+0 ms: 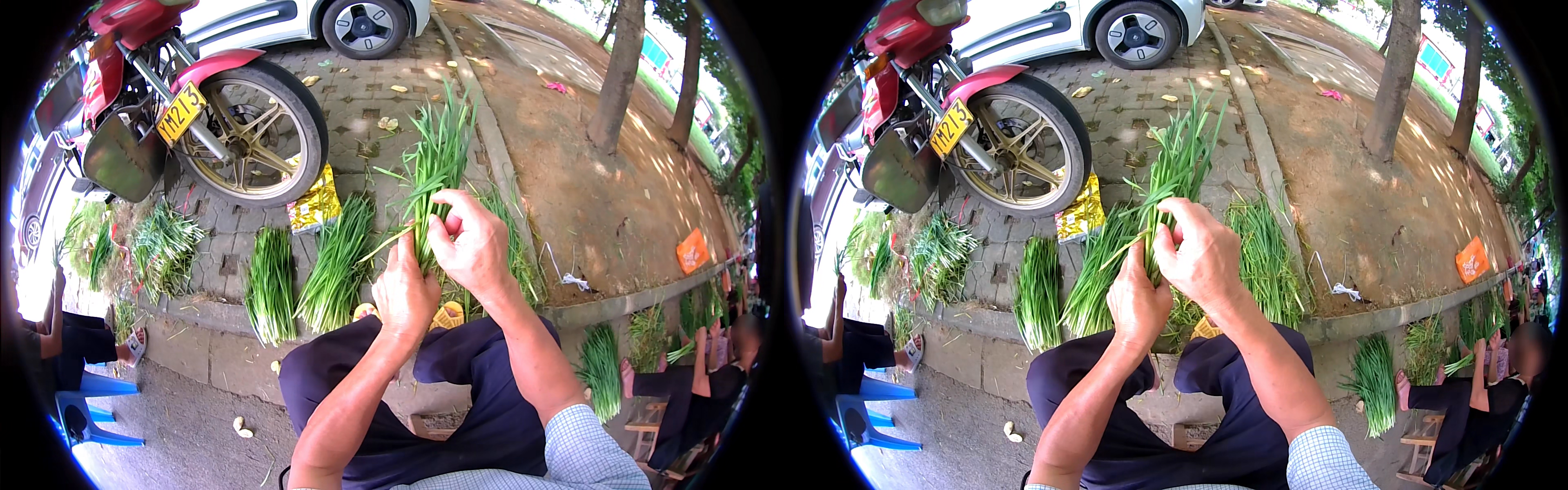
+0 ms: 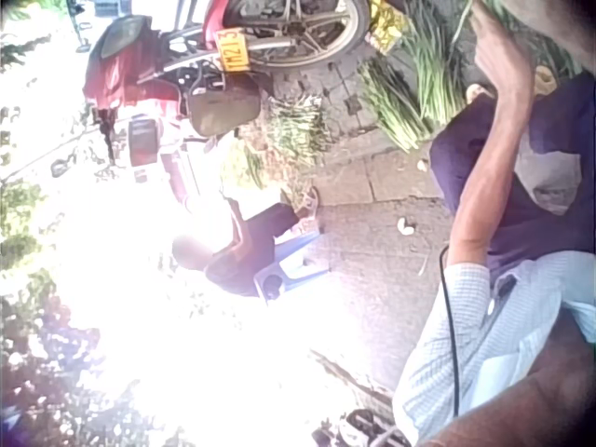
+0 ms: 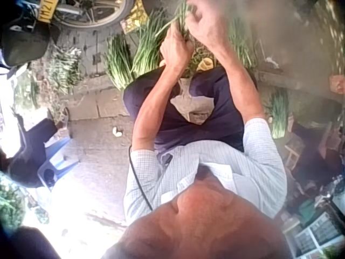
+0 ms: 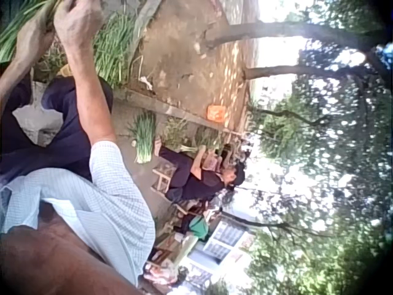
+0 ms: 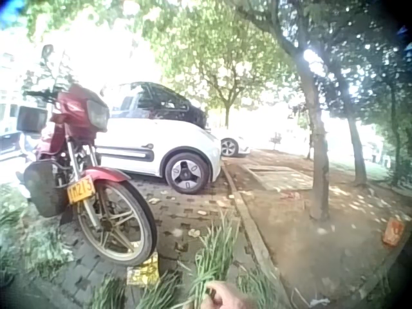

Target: The person bundles green onions by hand. They gather a group of green stalks from the ground and tie them together using a single long leaf.

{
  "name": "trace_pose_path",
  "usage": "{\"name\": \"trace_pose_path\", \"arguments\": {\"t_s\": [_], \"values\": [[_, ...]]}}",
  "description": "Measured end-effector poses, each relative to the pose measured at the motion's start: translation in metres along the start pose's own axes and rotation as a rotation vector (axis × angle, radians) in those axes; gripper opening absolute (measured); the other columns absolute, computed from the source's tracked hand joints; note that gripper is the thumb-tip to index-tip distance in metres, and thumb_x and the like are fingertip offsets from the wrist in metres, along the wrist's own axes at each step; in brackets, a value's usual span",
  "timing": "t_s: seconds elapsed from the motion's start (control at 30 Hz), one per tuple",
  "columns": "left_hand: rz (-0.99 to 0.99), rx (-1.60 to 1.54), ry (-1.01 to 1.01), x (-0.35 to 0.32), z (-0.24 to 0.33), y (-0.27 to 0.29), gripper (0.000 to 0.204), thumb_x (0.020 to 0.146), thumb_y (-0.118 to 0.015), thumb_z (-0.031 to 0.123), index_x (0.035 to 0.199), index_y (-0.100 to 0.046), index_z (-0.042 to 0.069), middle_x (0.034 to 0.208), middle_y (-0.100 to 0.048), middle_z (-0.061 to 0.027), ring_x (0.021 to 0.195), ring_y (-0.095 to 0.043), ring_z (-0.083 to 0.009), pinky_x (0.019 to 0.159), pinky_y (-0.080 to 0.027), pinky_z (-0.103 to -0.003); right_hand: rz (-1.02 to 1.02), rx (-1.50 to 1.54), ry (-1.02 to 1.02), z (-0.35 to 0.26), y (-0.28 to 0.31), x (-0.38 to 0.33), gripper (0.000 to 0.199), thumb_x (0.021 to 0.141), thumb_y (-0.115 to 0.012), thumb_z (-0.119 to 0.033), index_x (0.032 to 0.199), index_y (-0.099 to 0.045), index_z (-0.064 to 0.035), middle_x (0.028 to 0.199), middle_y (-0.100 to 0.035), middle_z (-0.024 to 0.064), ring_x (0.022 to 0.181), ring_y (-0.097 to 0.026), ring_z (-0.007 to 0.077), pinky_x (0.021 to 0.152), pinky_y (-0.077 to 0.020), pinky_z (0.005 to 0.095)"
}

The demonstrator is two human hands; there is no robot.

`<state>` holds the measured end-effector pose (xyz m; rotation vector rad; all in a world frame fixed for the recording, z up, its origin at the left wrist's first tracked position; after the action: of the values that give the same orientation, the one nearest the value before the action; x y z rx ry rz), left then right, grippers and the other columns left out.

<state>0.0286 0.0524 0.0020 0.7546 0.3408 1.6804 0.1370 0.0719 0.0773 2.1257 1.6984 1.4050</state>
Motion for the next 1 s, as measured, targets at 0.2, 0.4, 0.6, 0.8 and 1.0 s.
{"name": "trace_pose_path", "arguments": {"t_s": [0.2, 0.4, 0.6, 0.8, 1.0], "values": [[-0.011, 0.048, -0.053, 0.0, -0.001, -0.004, 0.069, 0.07, -0.063, 0.005, 0.134, -0.037, 0.005, 0.096, -0.059, -0.0192, 0.072, -0.063, -0.0371, 0.059, -0.051, -0.045, -0.188, 0.02, 0.194, -0.017, -0.013, 0.002, 0.015, 0.075, -0.066, -0.006, 0.091, -0.067, -0.0052, 0.069, -0.059, 0.0074, 0.054, -0.056, 0.0188, 0.05, -0.0453, 0.03], [-0.026, 0.129, -0.055, -0.001, 0.002, -0.003, 0.067, 0.069, -0.062, 0.004, 0.132, -0.038, 0.002, 0.095, -0.057, -0.0195, 0.07, -0.063, -0.0353, 0.059, -0.052, -0.044, -0.202, 0.187, 0.117, 0.004, -0.015, 0.005, 0.008, 0.081, -0.065, -0.007, 0.087, -0.066, -0.0027, 0.068, -0.058, 0.0066, 0.053, -0.054, 0.014, 0.05, -0.0441, 0.0274], [-0.052, 0.138, -0.022, -0.001, 0.001, -0.005, 0.068, 0.068, -0.063, 0.004, 0.131, -0.038, 0.001, 0.097, -0.057, -0.0197, 0.072, -0.063, -0.0352, 0.061, -0.052, -0.044, -0.279, 0.701, -0.358, 0.039, -0.022, 0.001, 0.016, 0.09, -0.062, -0.014, 0.096, -0.061, -0.0002, 0.072, -0.059, -0.0005, 0.053, -0.051, 0.0033, 0.045, -0.0432, 0.0183], [-0.077, 0.142, -0.011, -0.002, 0.002, -0.007, 0.068, 0.069, -0.064, 0.005, 0.131, -0.038, 0.002, 0.098, -0.057, -0.0179, 0.075, -0.064, -0.0353, 0.065, -0.051, -0.044, -0.099, 1.066, -0.647, 0.068, -0.013, 0.006, 0.017, 0.09, -0.062, -0.018, 0.098, -0.06, -0.0032, 0.078, -0.062, 0.0025, 0.059, -0.059, 0.0079, 0.047, -0.0515, 0.0229], [-0.067, 0.146, -0.001, -0.001, 0.001, -0.005, 0.066, 0.069, -0.063, 0.004, 0.131, -0.039, 0.001, 0.097, -0.058, -0.017, 0.076, -0.063, -0.0355, 0.065, -0.051, -0.044, 0.123, 1.337, -0.555, 0.095, 0.018, 0.018, 0.014, 0.089, -0.06, -0.017, 0.096, -0.063, -0.0053, 0.082, -0.066, 0.0064, 0.065, -0.065, 0.0134, 0.051, -0.0552, 0.0258]]}}
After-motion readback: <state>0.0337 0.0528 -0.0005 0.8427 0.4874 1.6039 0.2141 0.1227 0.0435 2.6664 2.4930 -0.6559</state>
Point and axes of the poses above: each hand's wrist, its own x-axis towards the middle knuckle, its own y-axis out of the back of the hand, z = x × y, the point moved 9 cm from there along x, towards the middle knuckle
